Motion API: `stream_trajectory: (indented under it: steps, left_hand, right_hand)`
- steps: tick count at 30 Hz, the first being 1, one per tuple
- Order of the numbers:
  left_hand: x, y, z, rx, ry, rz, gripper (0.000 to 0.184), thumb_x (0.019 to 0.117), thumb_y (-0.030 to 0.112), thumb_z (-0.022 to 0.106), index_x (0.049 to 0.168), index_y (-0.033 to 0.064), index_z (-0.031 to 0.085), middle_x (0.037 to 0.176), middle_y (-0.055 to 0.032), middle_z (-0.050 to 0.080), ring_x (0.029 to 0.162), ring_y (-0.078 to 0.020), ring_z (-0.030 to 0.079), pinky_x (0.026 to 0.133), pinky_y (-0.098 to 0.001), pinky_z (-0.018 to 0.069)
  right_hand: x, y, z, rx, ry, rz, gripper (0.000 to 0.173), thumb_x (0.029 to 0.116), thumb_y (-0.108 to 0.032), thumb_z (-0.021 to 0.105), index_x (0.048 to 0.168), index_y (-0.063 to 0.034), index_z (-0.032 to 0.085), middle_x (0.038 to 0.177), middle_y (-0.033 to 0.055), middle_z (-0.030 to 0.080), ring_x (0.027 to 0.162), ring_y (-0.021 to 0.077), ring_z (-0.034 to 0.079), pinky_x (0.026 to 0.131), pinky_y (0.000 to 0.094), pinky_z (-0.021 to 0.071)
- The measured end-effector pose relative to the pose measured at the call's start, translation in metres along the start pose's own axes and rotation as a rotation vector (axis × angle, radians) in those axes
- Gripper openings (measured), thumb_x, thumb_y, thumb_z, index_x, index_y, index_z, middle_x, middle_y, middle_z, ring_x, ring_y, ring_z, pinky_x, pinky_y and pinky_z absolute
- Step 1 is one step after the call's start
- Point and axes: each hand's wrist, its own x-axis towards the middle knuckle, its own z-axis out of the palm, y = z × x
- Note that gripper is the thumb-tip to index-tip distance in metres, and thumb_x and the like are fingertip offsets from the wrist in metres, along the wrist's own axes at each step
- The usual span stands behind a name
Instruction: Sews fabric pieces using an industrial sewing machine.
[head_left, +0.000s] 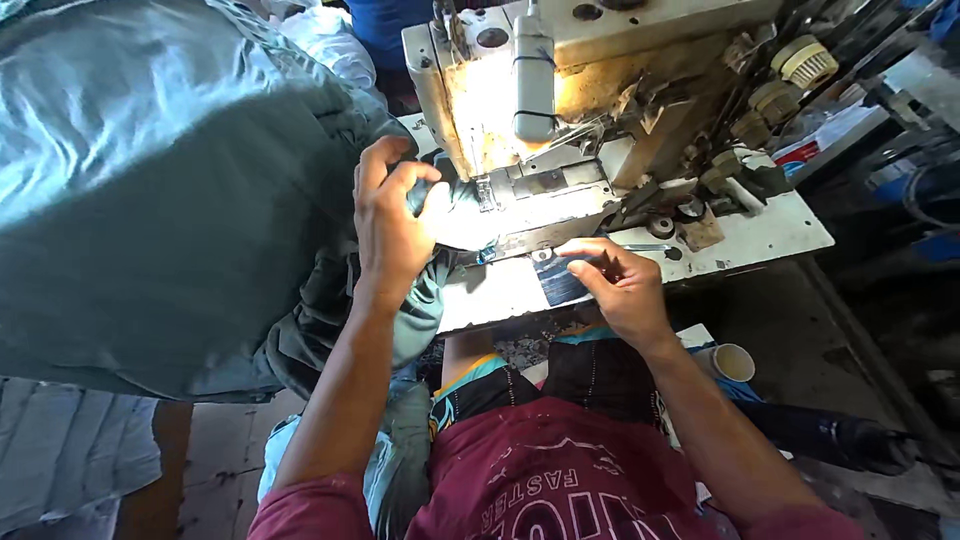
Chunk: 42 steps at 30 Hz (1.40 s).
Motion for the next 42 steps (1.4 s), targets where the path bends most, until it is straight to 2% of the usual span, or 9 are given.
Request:
stream_trajectory:
  steps: [3, 7, 13, 18, 21, 26, 31, 37, 42]
  left_hand:
    - [0.018, -0.003, 0.009, 0.021, -0.184, -0.162, 0.044, 0.0910, 0.043, 0.074, 0.126, 0.0159, 0.067, 0.149, -0.0120, 0.050, 0.137, -0.0266, 0.050, 0.110, -0.0467, 0.0470]
    - [0.036, 0.001, 0.023, 0.171, -0.486, -0.327, 0.086, 0.0777, 0.044, 0.085, 0.149, 0.0153, 0.048, 0.148, -0.0220, 0.049, 0.124, -0.0454, 0.058, 0.089, -0.0696, 0.0529]
    - [0.043, 0.011, 0.034, 0.310, -0.543, -0.323, 0.043, 0.0831, 0.030, 0.074, 0.120, 0.0092, 0.065, 0.126, -0.0171, 0.065, 0.112, -0.0406, 0.066, 0.080, -0.0668, 0.0543]
    - [0.031, 0.008, 0.053, 0.357, -0.447, -0.263, 0.049, 0.0886, 0.033, 0.062, 0.130, 0.0067, 0.063, 0.127, -0.0192, 0.064, 0.115, -0.0390, 0.065, 0.084, -0.0636, 0.0529]
    - [0.024, -0.003, 0.060, 0.327, -0.377, -0.214, 0.043, 0.0968, 0.037, 0.054, 0.131, 0.0125, 0.062, 0.128, -0.0139, 0.065, 0.115, -0.0340, 0.066, 0.086, -0.0589, 0.0556]
    - [0.022, -0.004, 0.059, 0.301, -0.377, -0.245, 0.042, 0.0990, 0.040, 0.051, 0.131, 0.0148, 0.062, 0.126, -0.0121, 0.065, 0.111, -0.0325, 0.068, 0.086, -0.0584, 0.0556]
    - [0.021, 0.007, 0.059, 0.337, -0.355, -0.274, 0.040, 0.0987, 0.037, 0.051, 0.129, 0.0136, 0.064, 0.122, -0.0115, 0.068, 0.110, -0.0313, 0.068, 0.089, -0.0562, 0.0543]
    - [0.021, 0.008, 0.059, 0.345, -0.345, -0.277, 0.039, 0.0980, 0.037, 0.051, 0.126, 0.0137, 0.066, 0.122, -0.0116, 0.068, 0.106, -0.0316, 0.069, 0.085, -0.0572, 0.0553]
    - [0.021, 0.013, 0.057, 0.345, -0.354, -0.300, 0.040, 0.0987, 0.041, 0.051, 0.120, 0.0107, 0.067, 0.116, -0.0121, 0.071, 0.105, -0.0326, 0.070, 0.085, -0.0585, 0.0546]
  right_hand:
    - [0.003, -0.009, -0.031, -0.085, 0.059, -0.073, 0.022, 0.0984, -0.008, 0.066, 0.119, -0.0062, 0.073, 0.121, 0.0059, 0.072, 0.089, 0.0138, 0.070, 0.071, 0.0304, 0.0612]
    - [0.018, -0.021, -0.077, -0.195, 0.227, -0.091, 0.023, 0.1010, -0.014, 0.064, 0.123, -0.0099, 0.071, 0.105, 0.0038, 0.073, 0.057, 0.0083, 0.055, 0.048, 0.0272, 0.0478]
    - [0.055, -0.026, -0.142, -0.178, 0.461, -0.220, 0.020, 0.1044, -0.013, 0.060, 0.120, -0.0027, 0.065, 0.105, 0.0048, 0.070, 0.053, 0.0078, 0.052, 0.043, 0.0253, 0.0456]
    - [0.101, -0.003, -0.196, -0.167, 0.661, -0.099, 0.027, 0.1106, -0.029, 0.048, 0.124, -0.0090, 0.060, 0.095, -0.0017, 0.068, 0.049, 0.0057, 0.048, 0.043, 0.0225, 0.0429]
    - [0.138, 0.007, -0.221, -0.069, 0.491, 0.028, 0.026, 0.1085, -0.035, 0.051, 0.128, -0.0200, 0.058, 0.094, -0.0063, 0.063, 0.052, 0.0048, 0.049, 0.044, 0.0217, 0.0439]
    - [0.178, 0.004, -0.230, 0.160, 0.107, 0.112, 0.041, 0.1062, -0.023, 0.042, 0.146, -0.0257, 0.049, 0.119, -0.0037, 0.065, 0.100, 0.0122, 0.067, 0.083, 0.0354, 0.0604]
    - [0.189, 0.004, -0.240, 0.015, 0.249, 0.319, 0.026, 0.1081, -0.040, 0.037, 0.103, -0.0294, 0.061, 0.078, -0.0103, 0.059, 0.059, 0.0026, 0.052, 0.051, 0.0226, 0.0460]
    - [0.203, -0.012, -0.226, -0.198, 0.282, 0.342, 0.021, 0.1069, -0.040, 0.050, 0.119, -0.0267, 0.060, 0.097, -0.0141, 0.062, 0.086, -0.0044, 0.061, 0.074, 0.0189, 0.0542]
    - [0.210, -0.015, -0.217, -0.210, 0.333, 0.442, 0.023, 0.1041, -0.042, 0.053, 0.114, -0.0230, 0.061, 0.093, -0.0106, 0.060, 0.079, -0.0013, 0.059, 0.069, 0.0219, 0.0526]
